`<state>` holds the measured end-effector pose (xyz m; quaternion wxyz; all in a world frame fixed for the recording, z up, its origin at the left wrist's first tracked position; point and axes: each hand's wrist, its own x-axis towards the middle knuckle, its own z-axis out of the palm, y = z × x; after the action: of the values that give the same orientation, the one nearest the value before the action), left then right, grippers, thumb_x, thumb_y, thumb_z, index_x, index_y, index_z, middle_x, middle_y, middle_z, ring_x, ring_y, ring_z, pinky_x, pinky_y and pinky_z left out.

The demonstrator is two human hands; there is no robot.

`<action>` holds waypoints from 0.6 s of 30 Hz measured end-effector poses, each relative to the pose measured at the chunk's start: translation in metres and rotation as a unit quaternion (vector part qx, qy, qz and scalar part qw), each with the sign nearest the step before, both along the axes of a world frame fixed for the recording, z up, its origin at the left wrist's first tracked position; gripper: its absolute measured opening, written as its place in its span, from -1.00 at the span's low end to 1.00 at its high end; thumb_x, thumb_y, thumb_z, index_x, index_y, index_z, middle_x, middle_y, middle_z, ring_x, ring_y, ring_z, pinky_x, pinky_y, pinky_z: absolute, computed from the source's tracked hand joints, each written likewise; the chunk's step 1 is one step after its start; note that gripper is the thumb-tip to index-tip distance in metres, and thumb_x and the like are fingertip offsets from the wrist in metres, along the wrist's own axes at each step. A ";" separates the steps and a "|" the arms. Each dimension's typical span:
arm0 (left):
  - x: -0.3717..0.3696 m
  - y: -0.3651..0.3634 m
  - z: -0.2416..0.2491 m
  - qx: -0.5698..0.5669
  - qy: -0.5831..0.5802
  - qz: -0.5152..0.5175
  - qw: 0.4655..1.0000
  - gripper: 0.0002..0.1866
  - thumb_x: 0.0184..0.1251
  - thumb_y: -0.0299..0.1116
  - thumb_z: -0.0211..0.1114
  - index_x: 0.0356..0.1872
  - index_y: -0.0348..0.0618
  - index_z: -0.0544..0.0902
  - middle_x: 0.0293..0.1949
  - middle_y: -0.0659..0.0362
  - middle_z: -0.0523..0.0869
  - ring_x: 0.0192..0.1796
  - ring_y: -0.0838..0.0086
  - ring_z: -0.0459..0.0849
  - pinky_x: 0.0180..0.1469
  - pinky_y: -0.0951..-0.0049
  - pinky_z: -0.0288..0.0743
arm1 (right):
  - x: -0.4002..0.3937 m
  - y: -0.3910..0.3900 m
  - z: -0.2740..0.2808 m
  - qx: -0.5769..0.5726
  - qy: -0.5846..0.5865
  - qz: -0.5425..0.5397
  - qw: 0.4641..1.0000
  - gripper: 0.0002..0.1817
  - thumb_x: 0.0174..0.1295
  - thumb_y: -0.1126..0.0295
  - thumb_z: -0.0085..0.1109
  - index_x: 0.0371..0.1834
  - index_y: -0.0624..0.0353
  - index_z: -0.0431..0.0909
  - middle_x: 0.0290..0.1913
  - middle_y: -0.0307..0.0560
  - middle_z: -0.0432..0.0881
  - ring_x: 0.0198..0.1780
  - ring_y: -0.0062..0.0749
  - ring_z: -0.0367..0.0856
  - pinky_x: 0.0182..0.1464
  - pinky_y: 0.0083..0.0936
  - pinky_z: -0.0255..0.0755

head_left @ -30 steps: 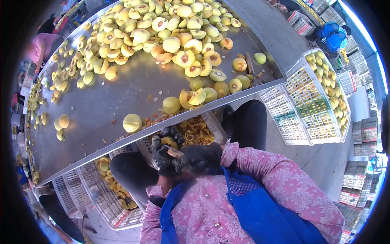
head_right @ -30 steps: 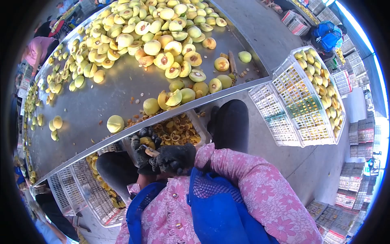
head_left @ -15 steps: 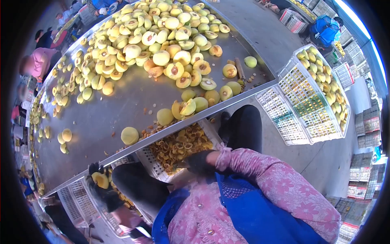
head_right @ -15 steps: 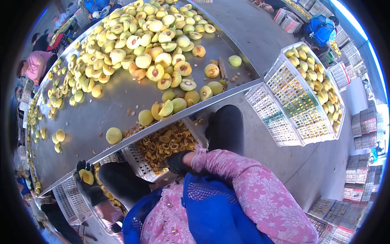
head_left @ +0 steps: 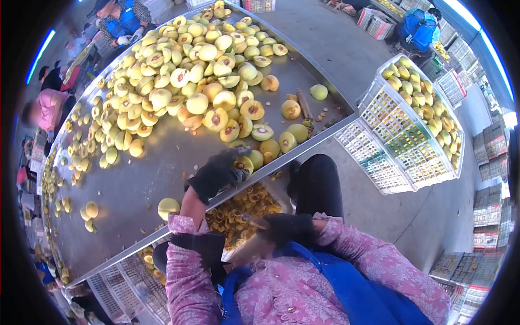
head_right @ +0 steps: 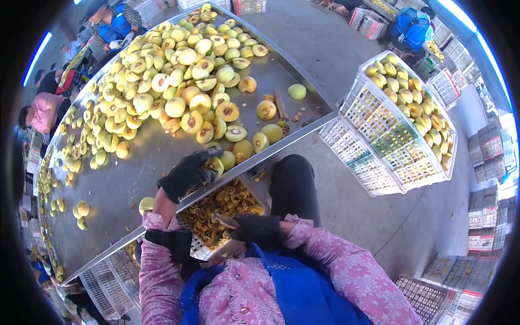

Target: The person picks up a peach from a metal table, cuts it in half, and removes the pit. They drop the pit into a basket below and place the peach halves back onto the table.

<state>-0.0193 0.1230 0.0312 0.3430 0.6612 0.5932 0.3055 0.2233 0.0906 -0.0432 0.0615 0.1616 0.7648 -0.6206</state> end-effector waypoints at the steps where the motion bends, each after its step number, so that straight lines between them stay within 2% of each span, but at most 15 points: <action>1: 0.006 0.006 0.003 -0.101 -0.031 -0.030 0.994 -0.38 0.01 -0.65 0.24 0.20 -0.05 0.47 -0.06 0.09 0.62 0.02 0.41 0.57 0.06 0.45 0.45 | 0.007 0.008 0.015 0.041 0.018 -0.004 0.999 -0.60 0.17 0.30 0.07 0.03 0.28 0.45 -0.19 0.15 0.57 -0.39 -0.30 0.61 -0.37 -0.46 0.46; 2: 0.009 0.007 -0.001 -0.097 -0.024 -0.022 0.995 -0.40 0.01 -0.65 0.24 0.19 -0.05 0.49 -0.07 0.09 0.62 -0.02 0.42 0.58 0.03 0.47 0.46 | 0.014 0.016 0.032 0.256 0.134 0.016 0.957 -0.59 0.14 0.33 0.08 0.04 0.29 0.44 -0.06 0.21 0.49 -0.39 -0.28 0.61 -0.36 -0.45 0.48; 3: 0.013 0.009 -0.002 -0.093 -0.017 -0.014 0.995 -0.41 0.01 -0.65 0.24 0.17 -0.05 0.50 -0.07 0.09 0.63 -0.05 0.43 0.59 0.01 0.49 0.47 | 0.020 0.021 0.043 0.455 0.239 0.036 0.857 -0.58 0.12 0.37 0.09 0.05 0.31 0.44 0.07 0.28 0.41 -0.39 -0.27 0.61 -0.36 -0.44 0.51; 4: 0.015 0.008 -0.003 -0.029 0.026 -0.017 0.999 -0.42 0.02 -0.64 0.24 0.17 -0.07 0.50 -0.07 0.09 0.63 -0.06 0.45 0.59 0.01 0.50 0.47 | 0.027 0.022 0.041 0.454 0.237 0.034 0.858 -0.58 0.12 0.37 0.09 0.05 0.31 0.44 0.07 0.28 0.41 -0.39 -0.27 0.61 -0.36 -0.44 0.51; 5: 0.017 0.006 -0.004 0.036 0.070 -0.019 0.997 -0.43 0.02 -0.62 0.24 0.17 -0.10 0.50 -0.06 0.09 0.63 -0.06 0.47 0.59 0.02 0.50 0.47 | 0.032 0.023 0.039 0.368 0.236 -0.011 0.900 -0.58 0.09 0.40 0.10 0.04 0.32 0.44 0.14 0.32 0.32 -0.39 -0.24 0.61 -0.34 -0.42 0.53; 6: 0.018 0.003 -0.006 0.035 0.071 -0.018 0.997 -0.43 0.02 -0.62 0.24 0.17 -0.10 0.50 -0.06 0.09 0.63 -0.06 0.47 0.59 0.02 0.50 0.47 | 0.033 0.024 0.039 0.322 0.235 -0.032 0.916 -0.58 0.08 0.41 0.10 0.04 0.33 0.44 0.17 0.34 0.28 -0.39 -0.23 0.61 -0.33 -0.40 0.53; 7: 0.016 -0.001 -0.010 0.015 -0.003 0.024 1.000 -0.45 0.02 -0.61 0.24 0.16 -0.15 0.50 -0.03 0.08 0.63 -0.02 0.46 0.58 0.05 0.49 0.46 | 0.033 0.026 0.040 0.275 0.237 -0.055 0.930 -0.58 0.07 0.43 0.11 0.03 0.34 0.44 0.20 0.36 0.23 -0.38 -0.22 0.61 -0.32 -0.39 0.54; 8: 0.015 -0.006 -0.013 -0.005 -0.078 0.068 0.995 -0.46 0.03 -0.60 0.24 0.16 -0.21 0.49 -0.01 0.07 0.62 0.02 0.45 0.57 0.09 0.47 0.45 | 0.031 0.032 0.042 0.282 0.248 -0.072 0.924 -0.53 -0.01 0.42 0.18 0.03 0.31 0.43 0.03 0.24 0.38 -0.29 -0.14 0.57 -0.27 -0.33 0.49; 9: 0.017 -0.013 -0.007 -0.006 -0.074 0.070 0.995 -0.46 0.03 -0.60 0.24 0.16 -0.21 0.49 -0.01 0.07 0.62 0.02 0.45 0.57 0.09 0.47 0.45 | 0.027 0.037 0.052 0.285 0.255 -0.080 0.921 -0.50 -0.05 0.41 0.22 0.03 0.30 0.43 -0.06 0.18 0.46 -0.24 -0.11 0.55 -0.25 -0.29 0.46; 10: 0.022 -0.023 0.003 -0.035 -0.185 0.142 0.972 -0.50 0.07 -0.58 0.21 0.13 -0.22 0.51 0.00 0.08 0.62 0.01 0.43 0.58 0.07 0.46 0.45 | 0.021 0.042 0.066 0.288 0.262 -0.088 0.917 -0.47 -0.09 0.40 0.26 0.03 0.29 0.43 -0.15 0.13 0.54 -0.20 -0.07 0.53 -0.23 -0.26 0.43; 11: 0.025 -0.032 0.012 -0.064 -0.293 0.210 0.930 -0.55 0.10 -0.57 0.18 0.11 -0.23 0.53 0.01 0.08 0.62 0.00 0.41 0.59 0.05 0.45 0.46 | 0.014 0.043 0.084 0.090 0.204 -0.163 0.961 -0.48 -0.06 0.41 0.23 0.04 0.30 0.40 -0.25 0.10 0.53 -0.28 -0.11 0.55 -0.27 -0.28 0.44; 13: 0.030 -0.047 0.025 -0.070 -0.343 0.230 0.908 -0.57 0.16 -0.56 0.13 0.11 -0.26 0.52 0.01 0.10 0.61 0.02 0.44 0.57 0.08 0.46 0.45 | -0.001 0.046 0.096 -0.114 0.134 -0.225 0.958 -0.48 -0.04 0.41 0.20 0.05 0.32 0.38 -0.34 0.07 0.52 -0.36 -0.15 0.57 -0.31 -0.29 0.44; 14: 0.032 -0.054 0.028 -0.077 -0.392 0.247 0.883 -0.60 0.22 -0.55 0.09 0.12 -0.30 0.51 0.01 0.11 0.60 0.03 0.47 0.55 0.10 0.47 0.43 | -0.007 0.049 0.095 -0.139 0.141 -0.211 0.957 -0.53 0.10 0.27 0.16 0.03 0.31 0.38 -0.36 -0.04 0.50 -0.47 -0.37 0.52 -0.46 -0.49 0.42; 16: 0.035 -0.066 0.027 -0.063 -0.386 0.230 0.891 -0.60 0.26 -0.51 0.07 0.14 -0.31 0.49 0.03 0.09 0.59 0.04 0.46 0.55 0.13 0.47 0.40 | -0.023 0.048 0.103 -0.162 0.148 -0.193 0.956 -0.53 0.24 0.13 0.13 0.02 0.29 0.38 -0.39 -0.15 0.48 -0.58 -0.60 0.48 -0.62 -0.69 0.39; 18: 0.041 -0.076 0.029 -0.050 -0.379 0.211 0.900 -0.61 0.30 -0.48 0.05 0.16 -0.31 0.47 0.05 0.07 0.57 0.06 0.45 0.54 0.16 0.47 0.38 | -0.037 0.041 0.115 -0.241 0.067 -0.290 0.924 -0.55 0.26 0.10 0.09 0.00 0.27 0.39 -0.42 -0.20 0.48 -0.64 -0.64 0.43 -0.64 -0.73 0.33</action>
<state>0.0213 0.0465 0.0607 0.5017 0.3365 0.5588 0.5682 0.1863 0.1317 0.0722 -0.1357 0.3151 0.5142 -0.7861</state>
